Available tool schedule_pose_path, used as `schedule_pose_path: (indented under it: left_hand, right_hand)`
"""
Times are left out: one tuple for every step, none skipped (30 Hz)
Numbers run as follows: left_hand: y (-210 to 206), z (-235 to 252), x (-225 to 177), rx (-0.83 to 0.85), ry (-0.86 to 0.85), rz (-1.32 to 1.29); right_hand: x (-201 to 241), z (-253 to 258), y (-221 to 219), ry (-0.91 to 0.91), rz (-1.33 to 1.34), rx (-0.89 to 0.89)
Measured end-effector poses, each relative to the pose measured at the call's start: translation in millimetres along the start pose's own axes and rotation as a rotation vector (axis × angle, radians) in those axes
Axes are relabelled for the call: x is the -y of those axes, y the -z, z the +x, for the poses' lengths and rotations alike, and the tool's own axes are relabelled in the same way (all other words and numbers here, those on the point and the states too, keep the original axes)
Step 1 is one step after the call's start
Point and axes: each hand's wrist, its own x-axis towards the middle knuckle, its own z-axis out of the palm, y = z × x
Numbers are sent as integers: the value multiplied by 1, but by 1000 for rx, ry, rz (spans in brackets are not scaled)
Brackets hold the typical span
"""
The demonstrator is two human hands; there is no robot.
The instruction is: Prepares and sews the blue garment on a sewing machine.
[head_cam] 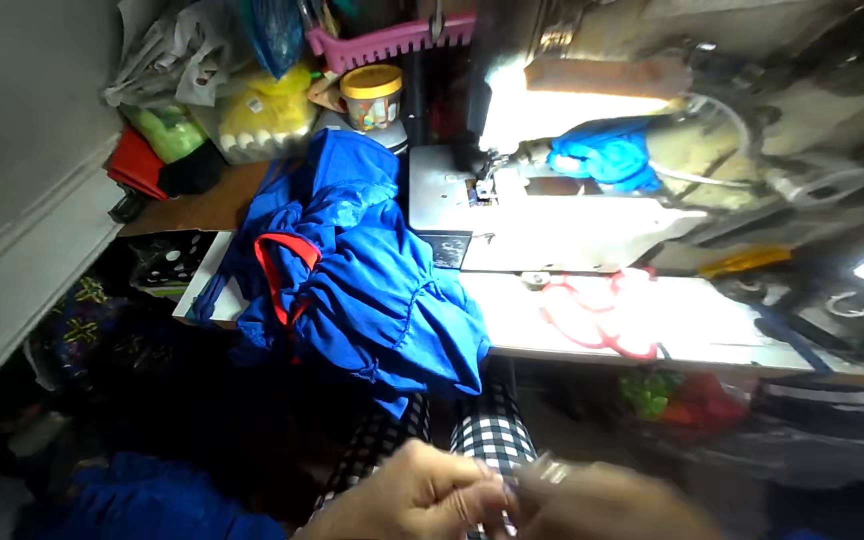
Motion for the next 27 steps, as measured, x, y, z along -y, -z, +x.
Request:
schedule_pose_path:
  left_hand:
    - [-4,-8,1,11,22,-92]
    - [-4,-18,0,-65,24,-229]
    - [1,-27,-4,-170,-15,-404]
    - [8,-32,-10,-265,-104,-605]
    - [14,-32,-16,-342,-207,-761]
    - [21,-27,-21,-401,-295,-788]
    - [28,-22,-18,-434,-341,-728]
    - [30,-20,-9,-467,-314,-541]
    - [29,-20,3,-459,-225,-234]
    - [25,-23,8,-374,-104,117]
    - [17,-26,6,-306,14,335]
    - [10,-27,1,-249,80,396]
    - [7,-28,-3,-200,73,312]
    - [8,-31,-6,-196,21,107]
    - [10,-34,-9,-239,-58,-131]
    - [13,-34,-12,-317,-146,-309]
    - [18,-31,-12,-395,-239,-407]
    - [23,-28,-7,-447,-310,-391]
    - [28,-25,0,-460,-310,-198]
    - [30,-26,7,-445,-218,95]
    - [28,-28,10,-407,-85,383]
    - [23,-31,11,-340,16,586]
    - [20,-34,12,-264,41,640]
    - [22,-39,12,-197,3,488]
    - [27,-46,9,-182,-43,224]
    - [34,-54,5,-249,-95,0]
    - [41,-63,1,-370,-163,-181]
  right_hand:
    - [-8,-7,21,-57,-28,-138]
    - [-24,-14,37,-118,-58,-261]
    - [-42,-18,45,-187,-97,-393]
    - [-59,-20,44,-246,-118,-501]
    - [-73,-19,37,-268,-97,-519]
    - [-82,-15,25,-234,-60,-464]
    - [-87,-8,8,-168,-20,-370]
    - [-87,0,-11,-84,-4,-276]
    - [-84,8,-29,-16,-33,-225]
    - [-79,15,-41,21,-93,-220]
    - [-75,19,-45,24,-177,-252]
    - [-74,23,-42,6,-228,-307]
    - [-77,24,-35,-8,-240,-359]
    - [-84,25,-27,-14,-215,-396]
    - [-92,26,-22,-19,-172,-422]
    - [-98,26,-22,-18,-141,-432]
    - [-100,27,-25,-5,-146,-421]
    - [-99,30,-30,20,-194,-402]
    - [-93,34,-36,28,-278,-378]
    - [-85,38,-40,10,-381,-357]
    - [-78,43,-41,-22,-480,-323]
    - [-72,47,-38,-59,-541,-267]
    - [-69,50,-32,-98,-532,-191]
    - [-72,50,-24,-124,-496,-125]
    - [-80,47,-17,-136,-429,-79]
    - [-93,42,-12,-118,-346,-60]
    - [-103,38,-7,-97,-238,-38]
